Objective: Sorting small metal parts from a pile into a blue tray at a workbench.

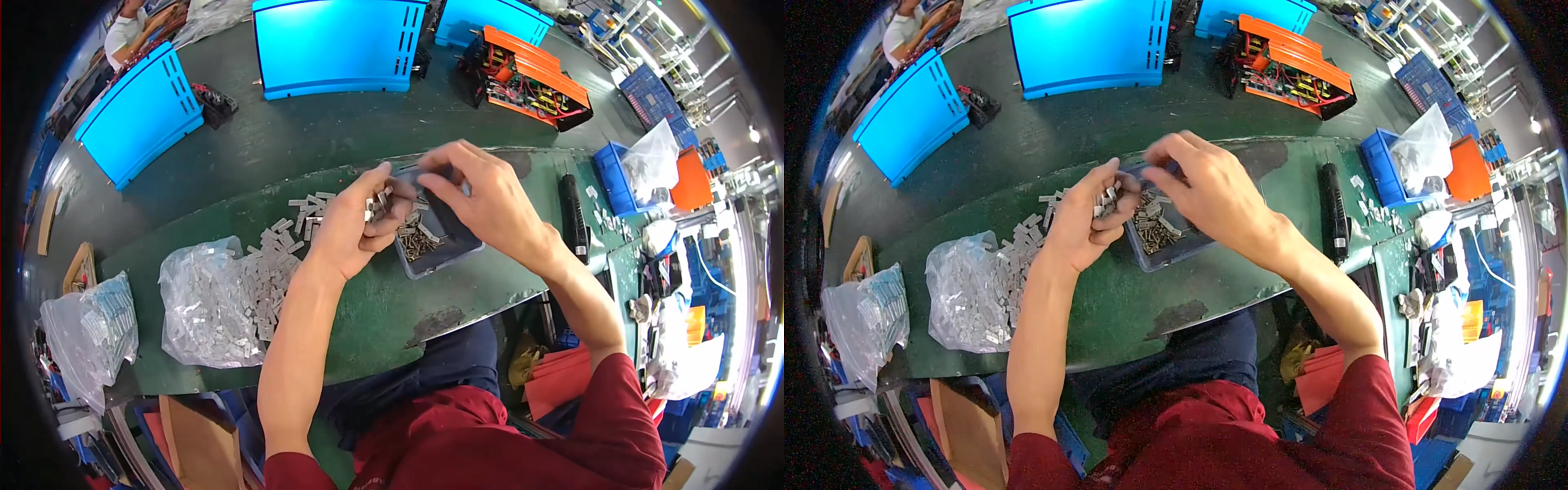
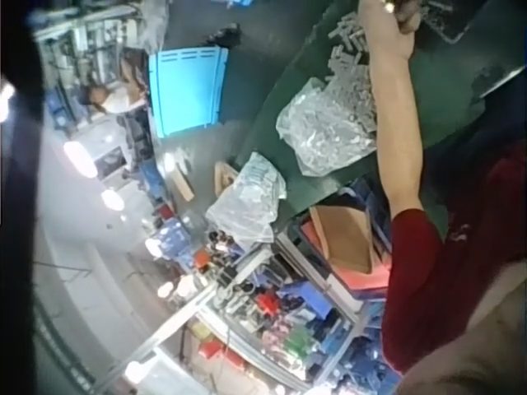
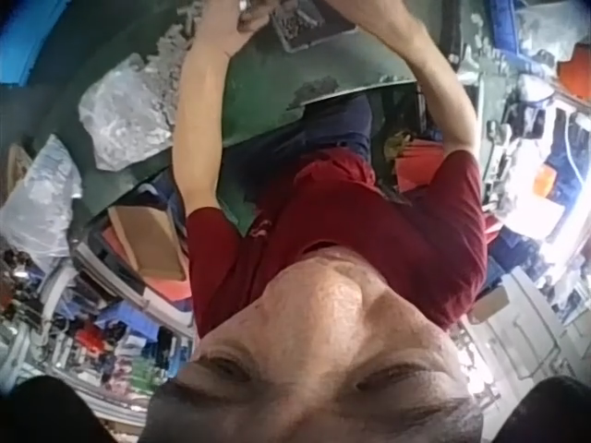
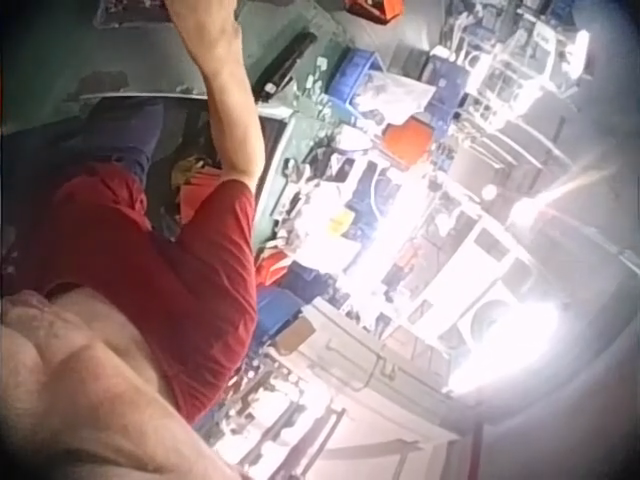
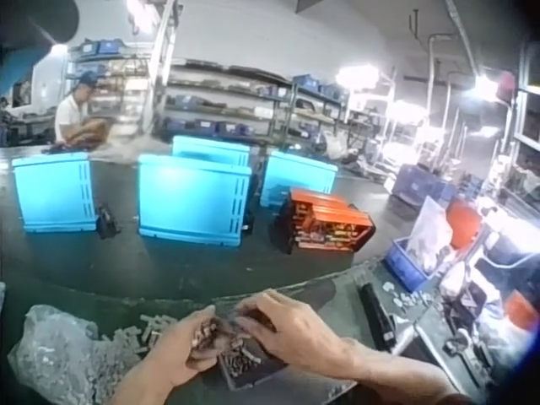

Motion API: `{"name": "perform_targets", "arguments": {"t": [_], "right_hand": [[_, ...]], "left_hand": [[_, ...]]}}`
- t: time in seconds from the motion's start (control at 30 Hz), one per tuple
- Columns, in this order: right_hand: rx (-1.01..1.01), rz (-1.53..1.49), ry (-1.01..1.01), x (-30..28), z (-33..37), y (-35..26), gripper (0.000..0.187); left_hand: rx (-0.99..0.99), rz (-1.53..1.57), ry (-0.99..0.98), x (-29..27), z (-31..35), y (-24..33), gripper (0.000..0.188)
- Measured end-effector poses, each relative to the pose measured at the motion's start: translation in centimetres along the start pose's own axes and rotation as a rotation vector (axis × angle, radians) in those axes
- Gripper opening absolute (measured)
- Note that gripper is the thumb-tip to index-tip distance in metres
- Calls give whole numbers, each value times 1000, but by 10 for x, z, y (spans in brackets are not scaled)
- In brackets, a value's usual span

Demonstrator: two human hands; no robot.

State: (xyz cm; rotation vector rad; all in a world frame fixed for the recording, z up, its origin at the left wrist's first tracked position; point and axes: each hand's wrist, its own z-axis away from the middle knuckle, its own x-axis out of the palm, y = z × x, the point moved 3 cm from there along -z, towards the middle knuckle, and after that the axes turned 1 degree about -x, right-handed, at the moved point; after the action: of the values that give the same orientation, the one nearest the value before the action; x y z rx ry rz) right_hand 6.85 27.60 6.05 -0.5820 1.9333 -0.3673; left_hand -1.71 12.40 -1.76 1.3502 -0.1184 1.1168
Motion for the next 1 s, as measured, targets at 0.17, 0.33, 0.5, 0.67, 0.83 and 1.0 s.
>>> {"name": "perform_targets", "arguments": {"t": [0.17, 0.33, 0.5, 0.67, 0.83, 1.0], "right_hand": [[53, 131, -353, 27, 40, 33, 19], [91, 108, -458, 40, 37, 37, 17], [134, 83, -491, 47, 37, 46, 19], [180, 86, -582, 47, 42, 41, 19], [-2, 168, -342, 30, 39, 33, 13], [68, 213, -361, 16, 32, 35, 9]], "left_hand": [[55, 52, -17, -6, -6, -2, 33], [76, 41, -5, -6, -6, -2, 31], [73, 41, 10, -10, -9, -4, 31], [73, 58, -15, -7, -7, -1, 31], [73, 58, -22, -7, -7, -1, 31], [82, 53, -13, -6, -6, 0, 30]]}}
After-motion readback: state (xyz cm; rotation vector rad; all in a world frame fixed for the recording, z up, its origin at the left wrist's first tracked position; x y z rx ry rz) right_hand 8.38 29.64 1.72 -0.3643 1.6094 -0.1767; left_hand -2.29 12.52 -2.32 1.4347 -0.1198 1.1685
